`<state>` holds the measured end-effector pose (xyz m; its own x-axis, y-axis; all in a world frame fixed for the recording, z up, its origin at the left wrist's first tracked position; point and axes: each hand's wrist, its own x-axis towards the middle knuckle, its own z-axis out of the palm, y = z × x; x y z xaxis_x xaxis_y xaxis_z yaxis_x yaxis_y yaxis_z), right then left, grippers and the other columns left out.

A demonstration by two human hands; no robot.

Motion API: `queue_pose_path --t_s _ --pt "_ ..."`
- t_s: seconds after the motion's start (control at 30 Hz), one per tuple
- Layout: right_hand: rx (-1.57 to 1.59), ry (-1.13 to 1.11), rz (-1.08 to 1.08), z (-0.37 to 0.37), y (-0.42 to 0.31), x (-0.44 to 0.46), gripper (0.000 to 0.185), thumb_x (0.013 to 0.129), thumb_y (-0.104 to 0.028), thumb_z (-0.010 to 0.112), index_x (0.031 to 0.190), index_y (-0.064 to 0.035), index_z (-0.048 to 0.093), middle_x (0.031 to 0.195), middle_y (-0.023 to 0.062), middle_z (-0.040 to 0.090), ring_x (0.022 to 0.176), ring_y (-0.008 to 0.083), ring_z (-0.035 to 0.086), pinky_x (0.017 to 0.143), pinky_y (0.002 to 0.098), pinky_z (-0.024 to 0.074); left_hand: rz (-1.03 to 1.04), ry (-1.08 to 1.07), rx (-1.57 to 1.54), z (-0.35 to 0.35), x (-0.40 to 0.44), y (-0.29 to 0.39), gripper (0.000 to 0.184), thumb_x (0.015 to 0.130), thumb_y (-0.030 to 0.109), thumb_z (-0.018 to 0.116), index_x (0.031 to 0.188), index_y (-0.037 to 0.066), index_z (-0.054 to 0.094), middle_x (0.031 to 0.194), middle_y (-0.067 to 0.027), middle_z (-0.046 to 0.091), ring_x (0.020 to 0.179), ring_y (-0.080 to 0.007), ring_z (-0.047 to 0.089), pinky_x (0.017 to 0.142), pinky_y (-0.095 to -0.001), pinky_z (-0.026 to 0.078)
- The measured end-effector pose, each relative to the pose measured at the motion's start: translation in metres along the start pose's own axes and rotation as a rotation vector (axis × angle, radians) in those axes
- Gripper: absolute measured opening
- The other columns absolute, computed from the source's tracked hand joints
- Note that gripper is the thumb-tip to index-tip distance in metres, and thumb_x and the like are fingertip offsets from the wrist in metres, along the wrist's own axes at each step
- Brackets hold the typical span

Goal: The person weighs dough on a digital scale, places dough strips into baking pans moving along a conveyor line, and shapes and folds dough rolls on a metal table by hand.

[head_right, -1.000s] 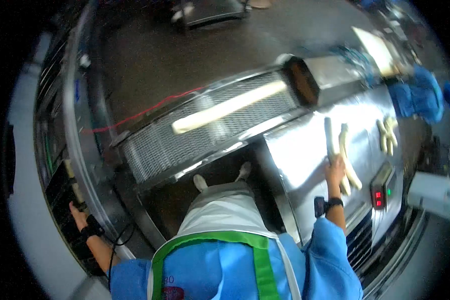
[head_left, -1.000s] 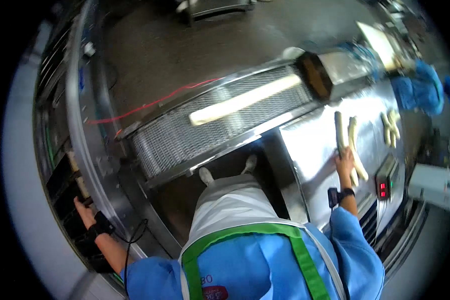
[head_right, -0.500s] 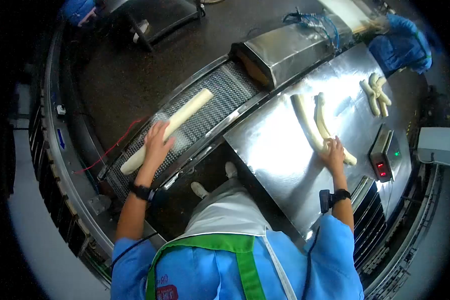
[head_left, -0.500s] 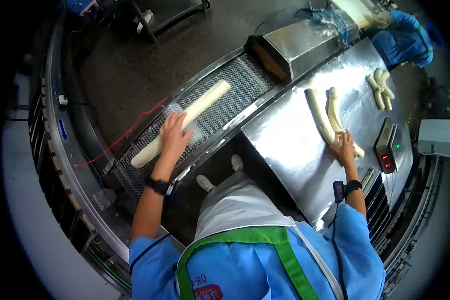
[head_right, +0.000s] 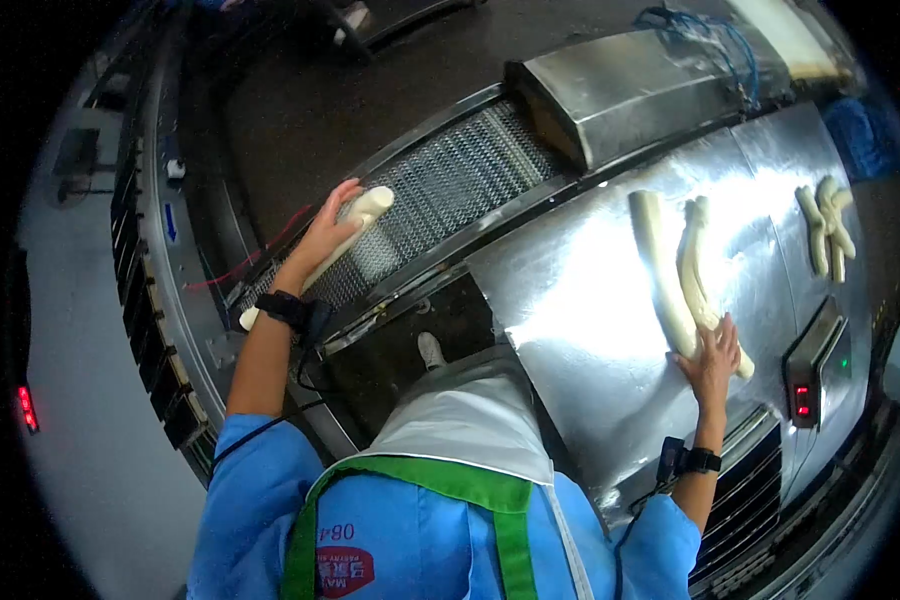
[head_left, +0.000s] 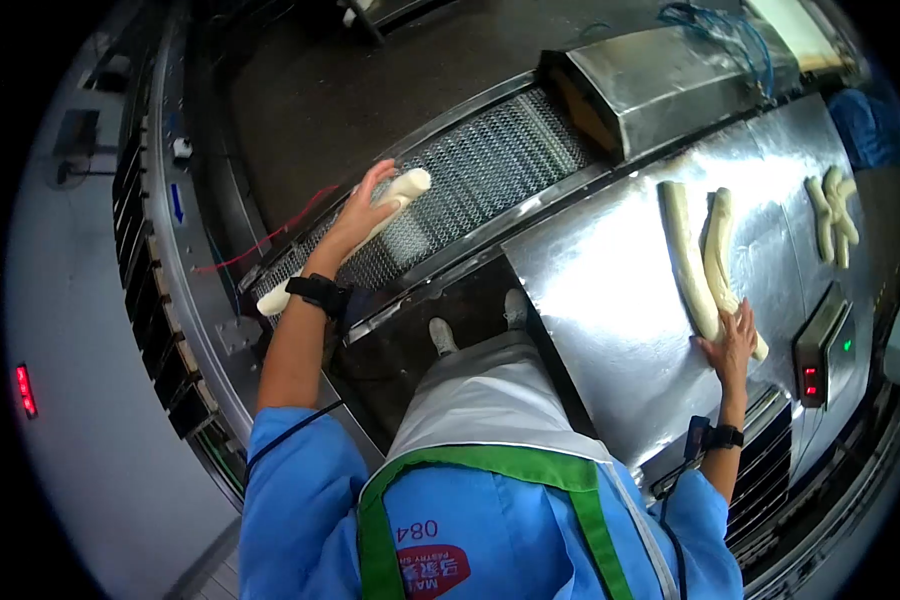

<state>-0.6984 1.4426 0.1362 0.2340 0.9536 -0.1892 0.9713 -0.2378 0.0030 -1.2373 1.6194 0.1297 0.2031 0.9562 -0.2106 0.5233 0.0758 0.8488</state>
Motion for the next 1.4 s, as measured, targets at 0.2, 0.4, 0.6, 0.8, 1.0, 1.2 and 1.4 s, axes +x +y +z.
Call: queue_pose_path --t_s 0.2,0.4,0.6,0.8,1.0,1.2,1.4 --pt "-0.061 -0.084 -0.015 0.012 0.038 -0.004 0.061 0.053 -0.036 0.068 0.104 -0.0085 0.049 0.115 0.0204 0.036 0.105 0.0362 0.035 0.086 0.0457 0.0301 -0.171 0.107 0.864 -0.064 -0.110 -0.084 0.058 0.060 0.022 0.064 0.112 0.011 0.040 0.108 -0.0109 0.043 0.101 -0.0277 0.040 0.084 -0.0358 0.033" --pt "0.395 -0.345 0.059 0.044 0.074 0.031 0.060 0.063 -0.035 0.059 0.104 0.0068 0.045 0.096 0.0235 0.049 0.086 0.0287 0.049 0.070 0.0351 0.0395 -0.192 0.221 0.562 -0.104 -0.169 -0.122 0.036 0.061 0.027 0.060 0.086 0.004 0.052 0.084 -0.0148 0.054 0.080 -0.0304 0.051 0.069 -0.0380 0.041" --pt "1.043 -0.266 -0.257 -0.070 -0.154 0.035 0.043 0.074 -0.027 0.051 0.104 0.0038 0.045 0.084 0.0076 0.051 0.075 0.0165 0.047 0.065 0.0273 0.0372 -0.174 0.364 -1.026 -0.129 -0.208 -0.057 0.031 0.073 0.020 0.053 0.097 0.000 0.048 0.080 -0.0120 0.057 0.050 -0.0113 0.052 0.039 -0.0208 0.042" --pt "1.022 -0.227 -0.635 -0.145 -0.343 0.045 0.050 0.073 -0.039 0.052 0.099 0.0037 0.048 0.084 0.0092 0.052 0.071 0.0159 0.049 0.062 0.0273 0.0394 0.208 1.086 -1.207 -0.176 -0.322 -0.019 0.038 0.070 0.020 0.056 0.100 0.001 0.042 0.080 -0.0109 0.051 0.056 -0.0159 0.052 0.043 -0.0265 0.047" --pt "0.824 -0.428 -1.325 -0.198 -0.546 -0.084 0.054 0.071 -0.044 0.050 0.096 0.0034 0.050 0.084 0.0092 0.053 0.072 0.0165 0.050 0.063 0.0268 0.0397 0.376 1.661 -0.894 -0.166 -0.472 -0.015 0.048 0.075 0.025 0.052 0.112 0.002 0.033 0.104 -0.0120 0.047 0.059 -0.0124 0.049 0.053 -0.0240 0.046" --pt "0.776 -0.414 -1.785 -0.158 -0.734 -0.267 0.041 0.065 -0.030 0.060 0.091 0.0014 0.055 0.085 0.0142 0.053 0.077 0.0214 0.052 0.069 0.0311 0.0402 -0.103 1.847 -1.312 -0.139 -0.563 -0.168 0.037 0.077 0.026 0.050 0.105 0.004 0.039 0.088 -0.0062 0.050 0.065 -0.0187 0.051 0.057 -0.0328 0.043" --pt "0.125 -0.783 -1.944 0.034 -0.864 -0.340 0.046 0.077 -0.042 0.046 0.104 -0.0053 0.049 0.101 0.0147 0.051 0.093 0.0255 0.048 0.081 0.0302 0.0353 -0.642 1.914 -1.347 -0.095 -0.580 -0.260 0.035 0.076 0.010 0.051 0.109 0.007 0.038 0.087 -0.0084 0.048 0.075 -0.0214 0.049 0.064 -0.0345 0.041"
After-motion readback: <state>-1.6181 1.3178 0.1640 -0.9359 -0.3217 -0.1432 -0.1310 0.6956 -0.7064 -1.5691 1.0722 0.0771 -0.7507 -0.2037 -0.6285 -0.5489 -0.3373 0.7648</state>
